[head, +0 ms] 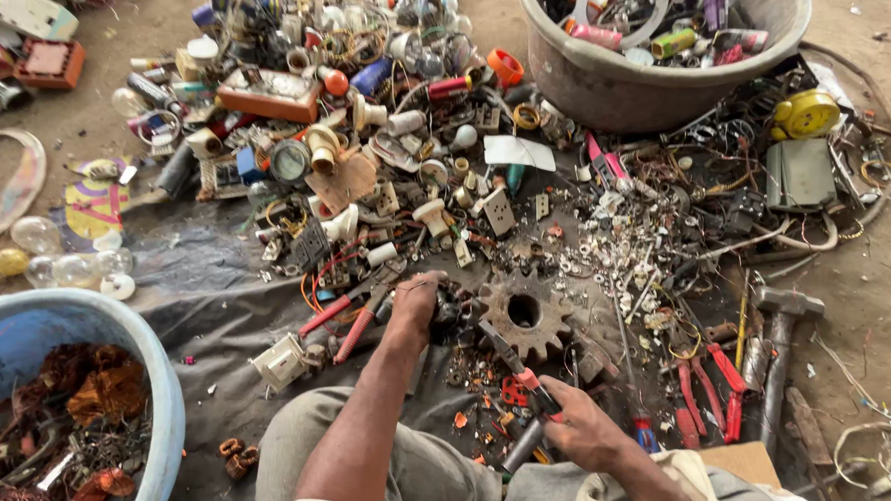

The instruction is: The person uses pliers to remove copper wire and small electrical components from a large industrial gear while sitting in a recycling yard.

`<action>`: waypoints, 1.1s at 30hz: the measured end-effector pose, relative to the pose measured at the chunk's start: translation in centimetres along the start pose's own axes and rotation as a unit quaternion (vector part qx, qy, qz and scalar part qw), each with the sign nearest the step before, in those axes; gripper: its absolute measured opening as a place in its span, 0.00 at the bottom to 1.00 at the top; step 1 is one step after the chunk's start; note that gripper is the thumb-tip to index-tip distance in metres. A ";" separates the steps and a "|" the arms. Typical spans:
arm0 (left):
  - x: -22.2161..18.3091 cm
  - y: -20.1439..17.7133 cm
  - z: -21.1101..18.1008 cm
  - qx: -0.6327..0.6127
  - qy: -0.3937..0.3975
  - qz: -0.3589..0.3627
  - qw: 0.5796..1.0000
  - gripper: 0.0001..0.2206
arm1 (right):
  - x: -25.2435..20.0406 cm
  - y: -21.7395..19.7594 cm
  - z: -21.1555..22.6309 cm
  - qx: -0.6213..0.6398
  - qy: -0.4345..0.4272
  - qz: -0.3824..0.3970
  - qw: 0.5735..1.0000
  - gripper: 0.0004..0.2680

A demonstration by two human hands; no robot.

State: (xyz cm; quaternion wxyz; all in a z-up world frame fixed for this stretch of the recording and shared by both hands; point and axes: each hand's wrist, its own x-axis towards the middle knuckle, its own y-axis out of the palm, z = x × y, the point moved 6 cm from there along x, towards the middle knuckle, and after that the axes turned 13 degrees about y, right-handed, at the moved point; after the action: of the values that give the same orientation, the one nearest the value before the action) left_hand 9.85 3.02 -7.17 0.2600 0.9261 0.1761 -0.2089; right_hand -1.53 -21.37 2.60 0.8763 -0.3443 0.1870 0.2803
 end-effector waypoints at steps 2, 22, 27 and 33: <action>-0.5 -0.5 -0.4 0.041 -0.055 0.029 0.997 0.09 | -0.3 -0.7 -0.2 -0.051 0.007 -0.011 0.999 0.16; -5.1 3.6 1.9 -0.218 -0.072 0.038 0.972 0.13 | 1.9 3.0 -2.4 0.216 0.110 0.059 0.968 0.08; -4.0 1.1 0.8 -0.233 -0.115 -0.168 0.951 0.09 | 0.7 6.3 -1.5 0.406 0.106 0.100 0.902 0.12; 7.2 -7.4 -5.3 -0.310 0.150 -0.121 0.931 0.12 | -0.1 8.0 -2.6 0.423 0.101 0.114 0.893 0.18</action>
State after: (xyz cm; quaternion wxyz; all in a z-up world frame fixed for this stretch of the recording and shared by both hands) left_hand 14.32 13.42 -9.50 0.4770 0.7918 0.3801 -0.0329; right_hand -6.95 -18.43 -3.12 0.8776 0.0558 0.4134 0.2365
